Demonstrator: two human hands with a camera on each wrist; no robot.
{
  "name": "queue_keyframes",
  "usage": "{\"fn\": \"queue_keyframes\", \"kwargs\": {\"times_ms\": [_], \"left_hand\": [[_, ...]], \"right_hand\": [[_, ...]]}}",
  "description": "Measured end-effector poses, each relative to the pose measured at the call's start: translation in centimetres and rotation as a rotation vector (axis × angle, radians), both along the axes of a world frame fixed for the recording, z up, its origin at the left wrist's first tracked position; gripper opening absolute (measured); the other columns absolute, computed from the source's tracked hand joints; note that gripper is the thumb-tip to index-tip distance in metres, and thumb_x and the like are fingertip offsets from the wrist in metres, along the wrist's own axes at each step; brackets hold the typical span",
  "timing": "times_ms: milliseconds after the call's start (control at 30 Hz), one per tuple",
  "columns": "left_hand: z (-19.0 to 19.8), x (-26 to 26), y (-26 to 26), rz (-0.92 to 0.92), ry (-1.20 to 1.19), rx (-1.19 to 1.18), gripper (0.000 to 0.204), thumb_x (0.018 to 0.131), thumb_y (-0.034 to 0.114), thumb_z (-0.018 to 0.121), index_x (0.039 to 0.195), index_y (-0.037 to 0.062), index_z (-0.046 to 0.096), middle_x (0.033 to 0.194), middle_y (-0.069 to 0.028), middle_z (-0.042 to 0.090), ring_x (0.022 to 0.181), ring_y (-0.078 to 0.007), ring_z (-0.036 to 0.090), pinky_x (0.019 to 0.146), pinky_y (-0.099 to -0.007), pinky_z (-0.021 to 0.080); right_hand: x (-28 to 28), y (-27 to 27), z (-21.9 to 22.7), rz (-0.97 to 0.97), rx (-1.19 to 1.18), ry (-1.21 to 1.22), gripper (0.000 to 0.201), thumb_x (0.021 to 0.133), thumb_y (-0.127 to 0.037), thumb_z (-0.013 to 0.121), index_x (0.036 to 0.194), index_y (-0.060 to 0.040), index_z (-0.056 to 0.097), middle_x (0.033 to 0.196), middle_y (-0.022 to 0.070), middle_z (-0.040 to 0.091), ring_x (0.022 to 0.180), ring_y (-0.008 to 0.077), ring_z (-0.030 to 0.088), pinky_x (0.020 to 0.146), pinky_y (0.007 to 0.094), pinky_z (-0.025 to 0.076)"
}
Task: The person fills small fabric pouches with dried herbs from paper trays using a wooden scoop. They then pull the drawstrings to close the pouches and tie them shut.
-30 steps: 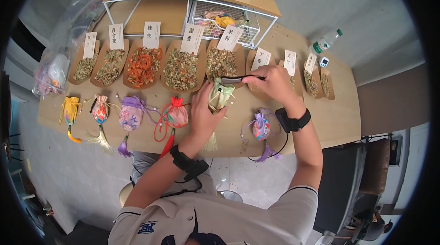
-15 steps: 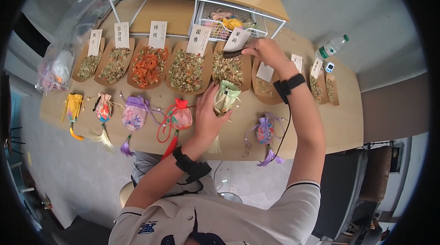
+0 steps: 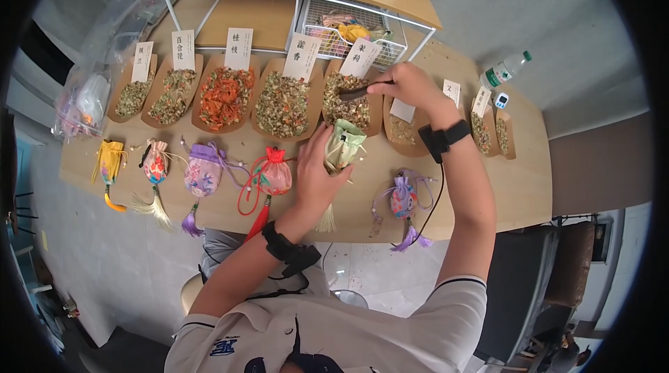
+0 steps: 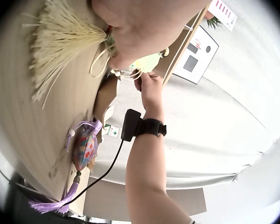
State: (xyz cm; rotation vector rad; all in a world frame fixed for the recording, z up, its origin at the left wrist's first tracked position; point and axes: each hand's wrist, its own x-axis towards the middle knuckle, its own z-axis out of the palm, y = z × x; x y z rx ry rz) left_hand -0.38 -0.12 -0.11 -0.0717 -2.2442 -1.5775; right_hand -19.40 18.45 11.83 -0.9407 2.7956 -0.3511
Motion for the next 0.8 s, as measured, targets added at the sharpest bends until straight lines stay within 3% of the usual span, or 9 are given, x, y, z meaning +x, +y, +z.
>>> {"fn": "queue_keyframes", "kwargs": {"times_ms": [100,200,500,600,700,800], "left_hand": [[0.0,0.0,0.0,0.0,-0.003,-0.003,0.086,0.066,0.011,0.085,0.142,0.0039,0.045,0.146,-0.0182,0.048,0.126,-0.0394,0.05,0.107,-0.0455,0.041],[0.1,0.0,-0.1,-0.003,-0.007,-0.004,0.087,0.067,0.011,0.085,0.143,0.0041,0.045,0.146,-0.0183,0.048,0.126,-0.0393,0.05,0.107,-0.0454,0.041],[0.1,-0.1,-0.1,-0.016,-0.008,0.021,0.086,0.066,0.01,0.085,0.143,0.0039,0.045,0.145,-0.0192,0.049,0.126,-0.0394,0.05,0.107,-0.0453,0.041],[0.1,-0.1,-0.1,-0.014,-0.007,0.028,0.086,0.066,0.009,0.085,0.142,0.0039,0.045,0.145,-0.0192,0.049,0.126,-0.0393,0.05,0.106,-0.0454,0.041],[0.0,-0.1,-0.1,-0.002,-0.002,0.022,0.085,0.066,0.009,0.085,0.142,0.004,0.046,0.145,-0.0189,0.05,0.126,-0.0391,0.05,0.106,-0.0455,0.041],[0.0,-0.2,0.1,-0.001,0.002,0.004,0.085,0.066,0.009,0.085,0.141,0.0042,0.047,0.145,-0.0185,0.05,0.125,-0.0388,0.051,0.106,-0.0452,0.042]], "right_hand": [[0.2,-1.7,-0.3,-0.024,-0.009,0.194,0.033,0.089,-0.038,0.071,0.091,-0.0055,0.075,0.082,0.0159,0.069,0.075,0.0359,0.063,0.068,0.0403,0.05],[0.3,-2.8,-1.4,0.029,-0.036,0.226,0.033,0.088,-0.039,0.071,0.091,-0.0065,0.076,0.083,0.0144,0.07,0.078,0.0356,0.065,0.069,0.0411,0.051],[2.5,-0.1,-1.0,0.023,0.315,0.312,0.032,0.085,-0.04,0.073,0.087,-0.0076,0.077,0.084,0.0126,0.07,0.075,0.0354,0.064,0.067,0.0416,0.051],[2.8,0.8,0.7,0.077,0.066,0.246,0.032,0.085,-0.04,0.074,0.087,-0.0079,0.078,0.081,0.0138,0.069,0.072,0.0356,0.063,0.064,0.0421,0.049],[2.5,1.7,1.5,-0.058,0.084,0.153,0.031,0.087,-0.039,0.073,0.088,-0.0078,0.078,0.078,0.0144,0.068,0.072,0.0347,0.063,0.062,0.0413,0.048],[0.5,2.7,0.0,-0.146,0.138,0.135,0.038,0.086,-0.047,0.071,0.089,-0.0107,0.078,0.078,0.0149,0.069,0.076,0.0346,0.066,0.067,0.0432,0.051]]}}
